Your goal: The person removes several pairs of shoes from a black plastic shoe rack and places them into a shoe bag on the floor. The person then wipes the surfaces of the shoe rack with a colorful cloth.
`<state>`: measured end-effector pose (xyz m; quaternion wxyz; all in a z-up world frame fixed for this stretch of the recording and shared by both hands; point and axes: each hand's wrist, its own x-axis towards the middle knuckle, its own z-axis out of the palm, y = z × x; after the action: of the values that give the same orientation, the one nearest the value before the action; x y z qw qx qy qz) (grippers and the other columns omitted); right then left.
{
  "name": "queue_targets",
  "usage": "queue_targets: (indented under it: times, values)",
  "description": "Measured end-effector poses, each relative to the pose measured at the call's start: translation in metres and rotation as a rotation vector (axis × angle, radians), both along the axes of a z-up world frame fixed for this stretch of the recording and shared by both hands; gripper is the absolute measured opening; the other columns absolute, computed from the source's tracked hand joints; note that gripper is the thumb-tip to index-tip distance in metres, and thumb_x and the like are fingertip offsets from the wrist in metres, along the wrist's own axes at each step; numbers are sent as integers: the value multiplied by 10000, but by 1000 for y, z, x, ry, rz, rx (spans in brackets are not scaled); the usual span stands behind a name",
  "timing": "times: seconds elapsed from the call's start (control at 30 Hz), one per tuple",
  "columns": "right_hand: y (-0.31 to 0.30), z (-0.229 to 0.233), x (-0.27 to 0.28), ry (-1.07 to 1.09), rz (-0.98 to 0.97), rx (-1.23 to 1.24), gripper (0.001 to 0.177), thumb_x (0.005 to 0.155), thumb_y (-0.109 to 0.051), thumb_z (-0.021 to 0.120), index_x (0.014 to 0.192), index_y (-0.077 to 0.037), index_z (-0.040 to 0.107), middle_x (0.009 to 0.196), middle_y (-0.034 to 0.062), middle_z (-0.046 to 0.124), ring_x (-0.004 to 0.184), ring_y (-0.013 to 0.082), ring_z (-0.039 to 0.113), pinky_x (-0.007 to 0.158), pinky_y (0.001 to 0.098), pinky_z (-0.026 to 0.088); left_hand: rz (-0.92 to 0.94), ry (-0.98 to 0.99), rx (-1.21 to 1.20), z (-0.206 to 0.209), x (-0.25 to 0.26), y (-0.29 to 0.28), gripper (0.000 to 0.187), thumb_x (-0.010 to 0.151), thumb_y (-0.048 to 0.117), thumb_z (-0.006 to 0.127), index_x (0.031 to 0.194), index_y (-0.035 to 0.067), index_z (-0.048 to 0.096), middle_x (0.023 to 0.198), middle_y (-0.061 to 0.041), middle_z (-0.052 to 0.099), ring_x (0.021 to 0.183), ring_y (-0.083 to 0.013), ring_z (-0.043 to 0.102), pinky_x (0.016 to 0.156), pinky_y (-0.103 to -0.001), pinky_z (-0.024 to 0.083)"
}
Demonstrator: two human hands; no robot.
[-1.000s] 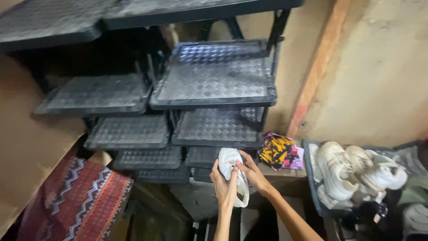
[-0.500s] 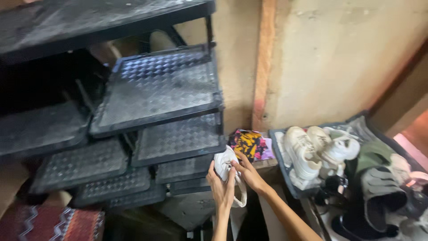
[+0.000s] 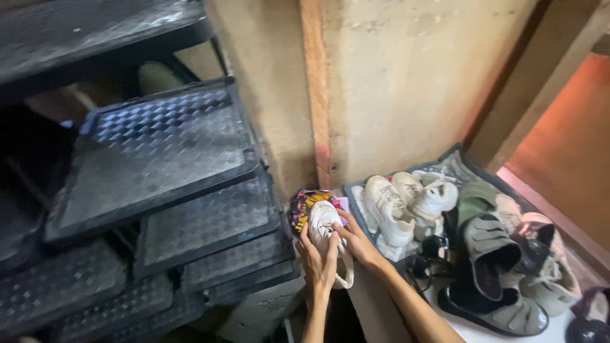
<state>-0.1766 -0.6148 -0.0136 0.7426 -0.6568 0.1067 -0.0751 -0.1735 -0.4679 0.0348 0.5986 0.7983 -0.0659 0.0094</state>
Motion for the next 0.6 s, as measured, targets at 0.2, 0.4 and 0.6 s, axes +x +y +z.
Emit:
queue_targets:
  times: [0.2,0.4,0.6]
  values:
    - [-31,16,-19,9,-75,33,611,984,-356,577,1544,-174,413,1354,148,605,1208,207,530,1016,320,427,-74,-52,-42,-2,1,-40,887,808,460,756,1499,58,370,1428,-269,432,1310,-424,481,1086,-489,403]
    - [-68,18,-32,12,-198,21,603,981,-356,583,1525,-154,421,1417,96,566,1267,186,512,1050,313,417,-164,-152,-48,-10,0,-81,862,837,439,763,1502,46,378,1453,-277,436,1356,-433,434,1122,-494,356]
    - [-106,20,-50,77,-310,-17,630,970,-399,578,1534,-167,418,1415,105,573,1273,190,510,1060,315,397,-251,-78,-41,0,-9,-121,883,821,451,761,1502,60,356,1420,-276,432,1312,-431,453,1095,-489,387]
